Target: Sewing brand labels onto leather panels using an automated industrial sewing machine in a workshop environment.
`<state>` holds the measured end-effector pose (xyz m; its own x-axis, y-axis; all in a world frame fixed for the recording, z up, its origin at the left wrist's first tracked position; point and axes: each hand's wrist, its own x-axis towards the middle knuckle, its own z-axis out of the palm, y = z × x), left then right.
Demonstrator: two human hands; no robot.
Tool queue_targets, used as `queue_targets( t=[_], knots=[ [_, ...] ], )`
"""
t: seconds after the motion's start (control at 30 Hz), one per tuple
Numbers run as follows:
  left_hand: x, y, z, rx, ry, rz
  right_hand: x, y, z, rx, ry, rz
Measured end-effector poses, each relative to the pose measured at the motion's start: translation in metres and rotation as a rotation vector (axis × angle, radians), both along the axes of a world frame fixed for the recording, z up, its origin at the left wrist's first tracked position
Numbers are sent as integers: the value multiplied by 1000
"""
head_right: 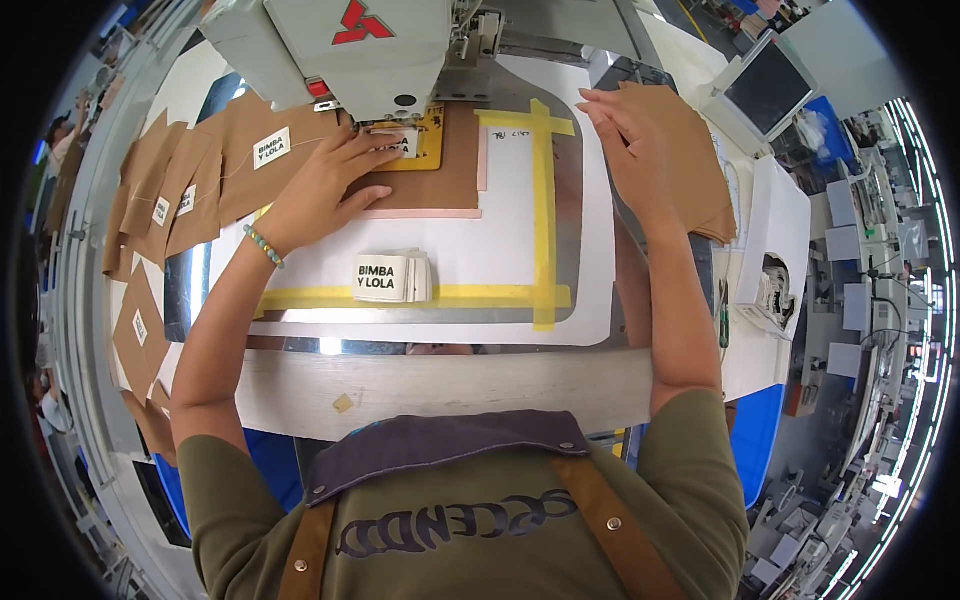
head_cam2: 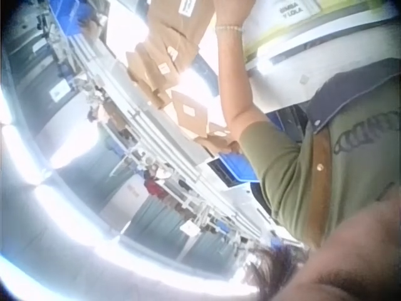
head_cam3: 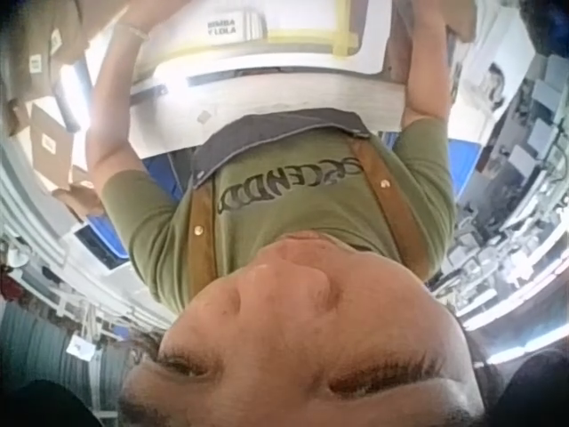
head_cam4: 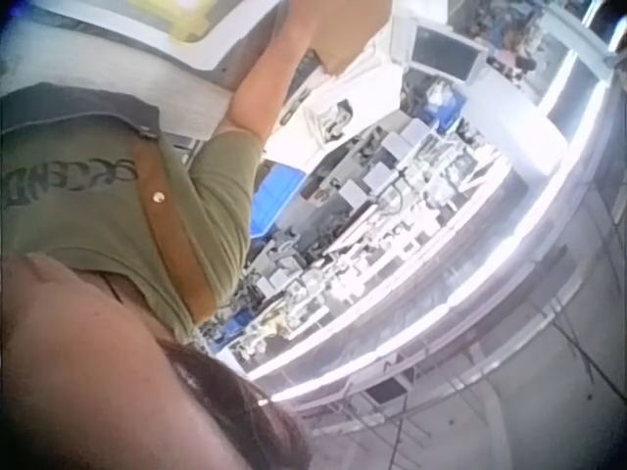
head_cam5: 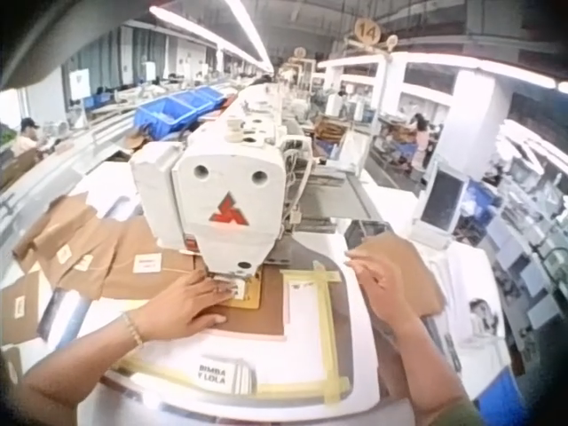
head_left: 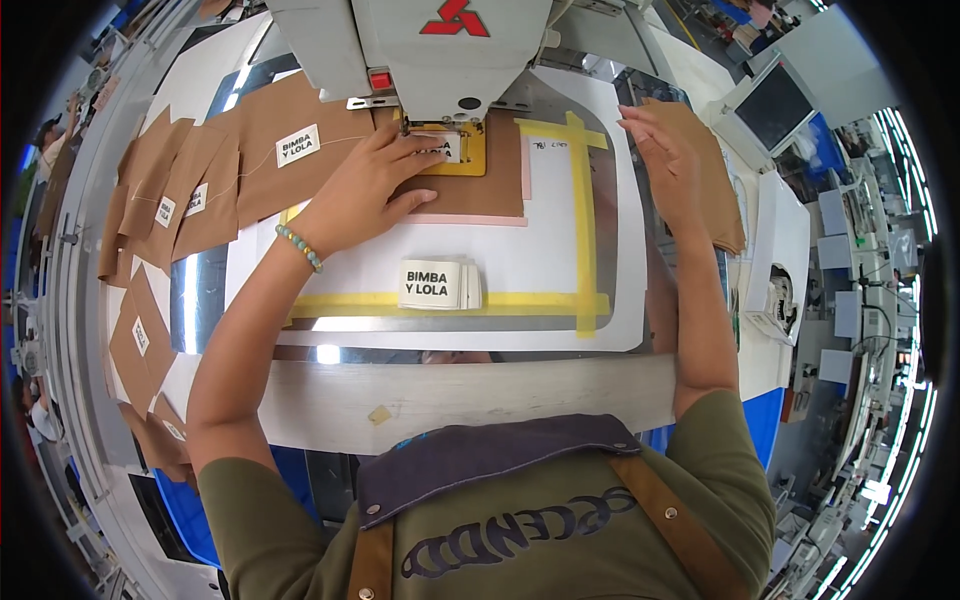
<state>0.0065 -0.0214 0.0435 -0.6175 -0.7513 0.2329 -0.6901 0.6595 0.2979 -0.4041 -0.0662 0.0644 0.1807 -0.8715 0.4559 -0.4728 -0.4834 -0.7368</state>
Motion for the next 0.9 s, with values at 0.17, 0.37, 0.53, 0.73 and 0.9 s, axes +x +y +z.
queue_targets(
  t=[0.17, 0.37, 0.53, 0.73, 0.9],
  knots=[
    [2, -4, -1, 3, 48, -30, 0, -2, -6, -87, 181, 7],
    [2, -12, 0, -100, 30, -50, -2, -13, -16, -108, 288, 31],
    [3, -12, -1, -63, 13, -41, 0, -14, -18, -85, 283, 2],
    [5, -15, 0, -49, 13, -44, -6, -22, -23, -93, 260, -13],
    [5, -18, -5, -117, -16, -63, -6, -22, -27, -59, 263, -33]
  ],
)
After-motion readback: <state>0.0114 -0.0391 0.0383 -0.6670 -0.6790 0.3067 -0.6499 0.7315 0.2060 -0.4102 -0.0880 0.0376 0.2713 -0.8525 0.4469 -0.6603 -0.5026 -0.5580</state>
